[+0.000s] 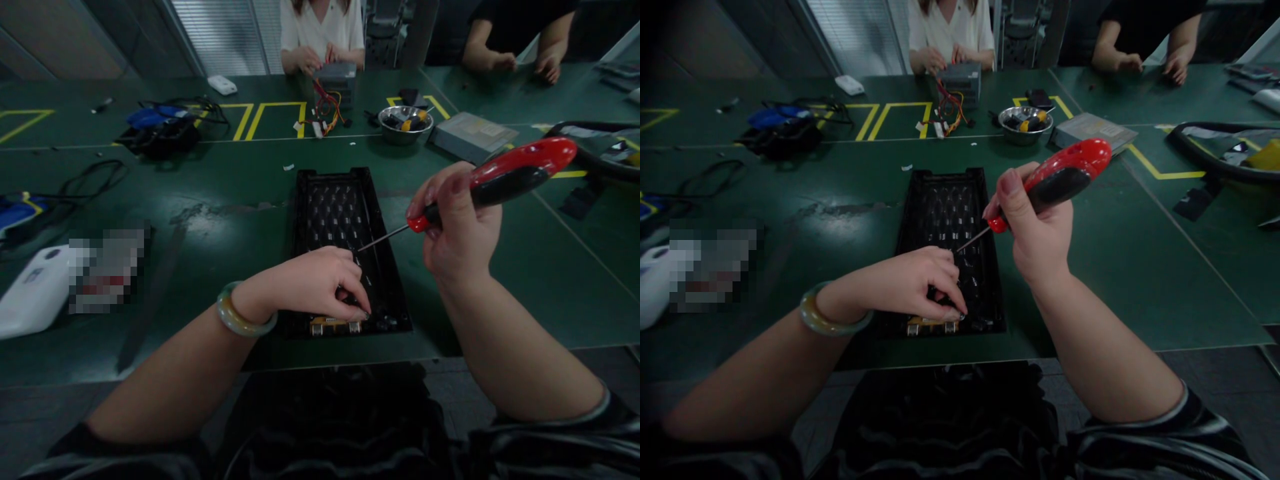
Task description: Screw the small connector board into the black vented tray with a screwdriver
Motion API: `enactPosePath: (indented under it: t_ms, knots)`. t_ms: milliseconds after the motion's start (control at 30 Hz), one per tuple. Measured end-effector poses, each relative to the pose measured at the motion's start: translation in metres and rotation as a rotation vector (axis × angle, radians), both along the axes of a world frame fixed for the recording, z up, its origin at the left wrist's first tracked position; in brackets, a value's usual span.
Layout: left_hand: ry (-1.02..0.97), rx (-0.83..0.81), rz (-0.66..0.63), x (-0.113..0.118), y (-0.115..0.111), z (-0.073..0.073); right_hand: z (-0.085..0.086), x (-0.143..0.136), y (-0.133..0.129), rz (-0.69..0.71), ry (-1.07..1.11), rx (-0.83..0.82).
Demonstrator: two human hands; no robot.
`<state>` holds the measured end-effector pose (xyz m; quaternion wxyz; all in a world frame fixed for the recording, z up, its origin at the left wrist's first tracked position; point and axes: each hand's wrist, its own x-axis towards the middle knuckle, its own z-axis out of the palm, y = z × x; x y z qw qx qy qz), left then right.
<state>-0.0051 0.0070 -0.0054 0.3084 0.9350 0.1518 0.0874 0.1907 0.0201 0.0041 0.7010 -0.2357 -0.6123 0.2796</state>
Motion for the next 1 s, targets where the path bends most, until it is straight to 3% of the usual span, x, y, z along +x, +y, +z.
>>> enactPosePath:
  t_ms: [100, 233, 400, 567, 767, 1000]
  knots:
    - [0.008, -0.008, -0.007, -0.001, 0.001, 0.0, 0.003, 0.002, -0.001, -0.035, -0.038, -0.028]
    - [0.035, 0.007, -0.002, -0.001, 0.001, -0.001, 0.019, 0.005, -0.006, -0.028, 0.073, -0.109]
    - [0.035, -0.001, -0.012, -0.001, 0.002, -0.004, 0.037, 0.006, -0.018, 0.243, 0.014, -0.295]
    - [0.019, -0.005, -0.032, -0.002, 0.003, -0.004, 0.026, 0.002, -0.026, 0.496, -0.08, -0.179]
    - [-0.011, -0.056, -0.042, -0.002, 0.002, -0.003, 0.015, 0.009, -0.028, 0.515, -0.339, -0.204]
    - [-0.021, -0.081, -0.033, -0.002, 0.002, -0.002, 0.02, 0.009, -0.031, 0.56, -0.356, -0.191]
